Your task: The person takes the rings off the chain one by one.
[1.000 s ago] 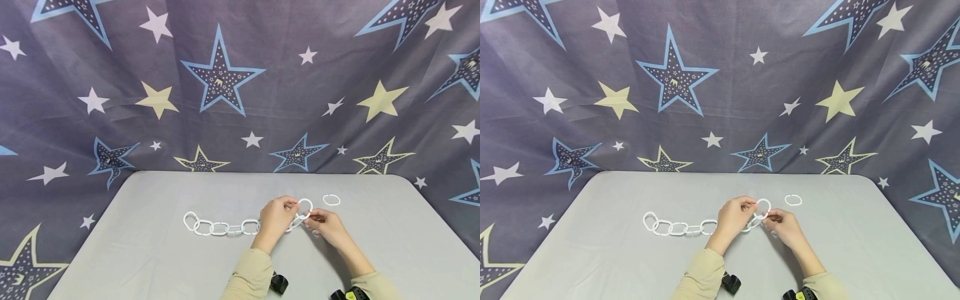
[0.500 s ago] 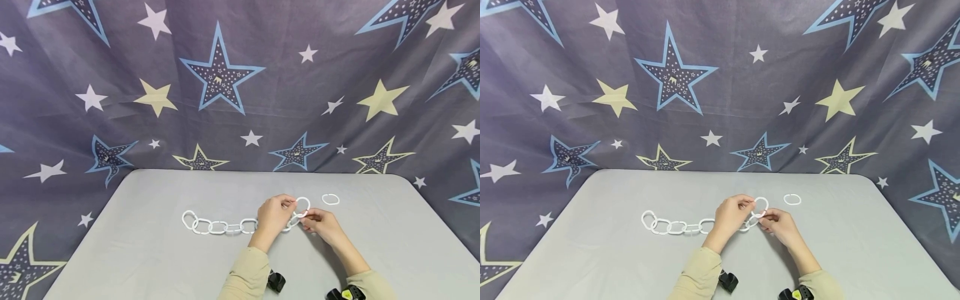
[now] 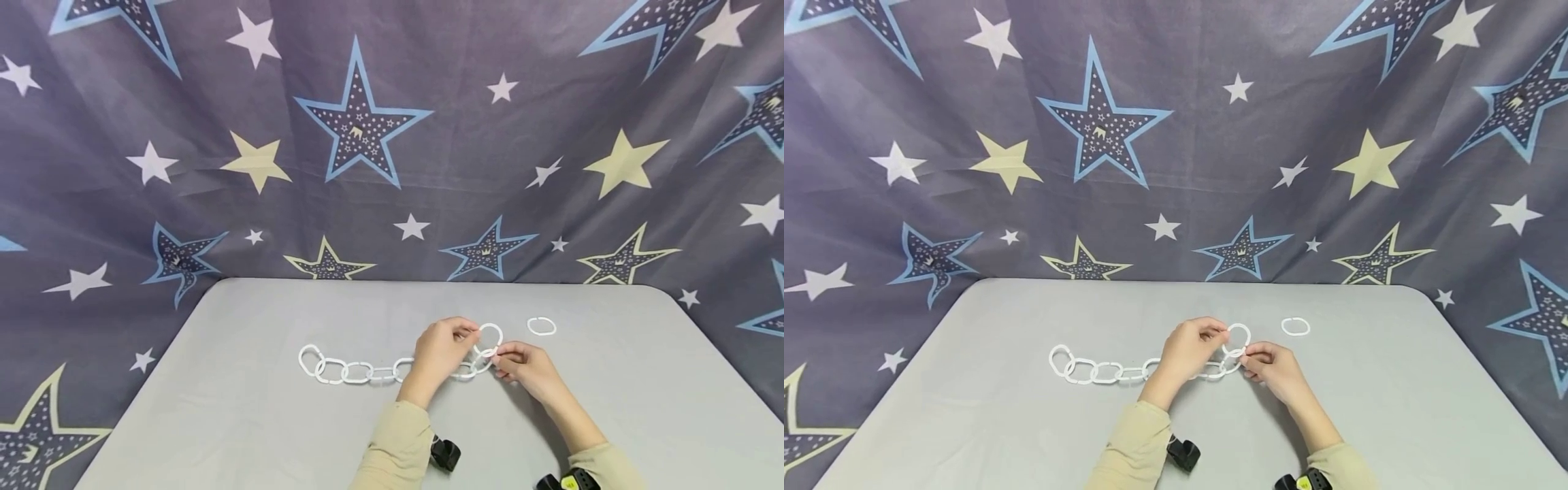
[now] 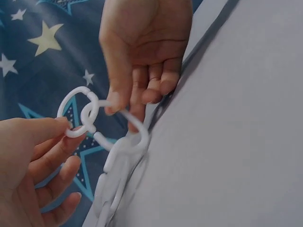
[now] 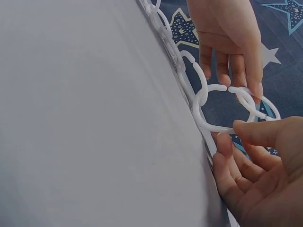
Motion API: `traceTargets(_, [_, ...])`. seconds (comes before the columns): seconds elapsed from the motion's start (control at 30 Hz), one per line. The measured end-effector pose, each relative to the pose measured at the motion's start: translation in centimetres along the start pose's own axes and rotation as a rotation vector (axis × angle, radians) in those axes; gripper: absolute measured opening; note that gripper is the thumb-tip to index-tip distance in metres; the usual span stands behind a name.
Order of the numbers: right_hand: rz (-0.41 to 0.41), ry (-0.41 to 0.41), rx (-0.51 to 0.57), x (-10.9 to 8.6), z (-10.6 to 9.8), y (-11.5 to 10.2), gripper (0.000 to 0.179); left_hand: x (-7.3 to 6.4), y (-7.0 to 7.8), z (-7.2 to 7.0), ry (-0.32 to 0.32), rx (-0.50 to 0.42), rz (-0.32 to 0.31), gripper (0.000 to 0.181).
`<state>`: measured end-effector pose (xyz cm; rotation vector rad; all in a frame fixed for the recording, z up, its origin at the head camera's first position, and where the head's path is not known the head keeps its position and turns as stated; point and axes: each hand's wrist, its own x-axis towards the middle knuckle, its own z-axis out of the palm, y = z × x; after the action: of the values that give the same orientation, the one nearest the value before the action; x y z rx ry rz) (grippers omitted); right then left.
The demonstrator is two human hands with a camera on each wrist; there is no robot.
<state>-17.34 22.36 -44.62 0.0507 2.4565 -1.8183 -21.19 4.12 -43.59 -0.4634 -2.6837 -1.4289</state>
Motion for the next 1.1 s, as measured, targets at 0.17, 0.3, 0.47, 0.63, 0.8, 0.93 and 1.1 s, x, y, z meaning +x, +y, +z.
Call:
traceTargets(0.17, [0.009,0.002,-0.005,-0.3,-0.1,0.1,0.024,-0.1,-0.4,-0.6,-0.062,-0.018,-0.006,0.014])
traceTargets(0.3, [0.025,0.012,0.007,-0.3,-0.1,0.3,0.024,-0.2,-0.9,-1.1,-0.108,-0.036,-0.005,0.013])
traceTargets(0.47, [0.015,0.006,0.027,-0.3,-0.1,0.4,0.026,-0.1,-1.4,-1.6,-0.133,-0.057,0.001,0.014])
traceTargets(0.63, [0.019,-0.004,0.045,-0.2,-0.2,0.4,0.027,-0.1,-1.6,-1.9,-0.166,-0.085,0.008,0.014])
traceTargets(0.8, [0.035,-0.001,0.045,-0.1,-0.2,0.4,0.028,0.0,-1.8,-2.0,-0.185,-0.105,0.034,0.015])
traceTargets(0.93, [0.031,0.001,0.038,0.0,-0.2,0.3,0.029,0.2,-1.9,-2.1,-0.179,-0.117,0.053,0.017])
traceTargets(1.1, [0.026,0.006,0.034,-0.2,-0.1,0.1,0.029,0.0,-1.8,-2.2,-0.189,-0.128,0.057,0.017])
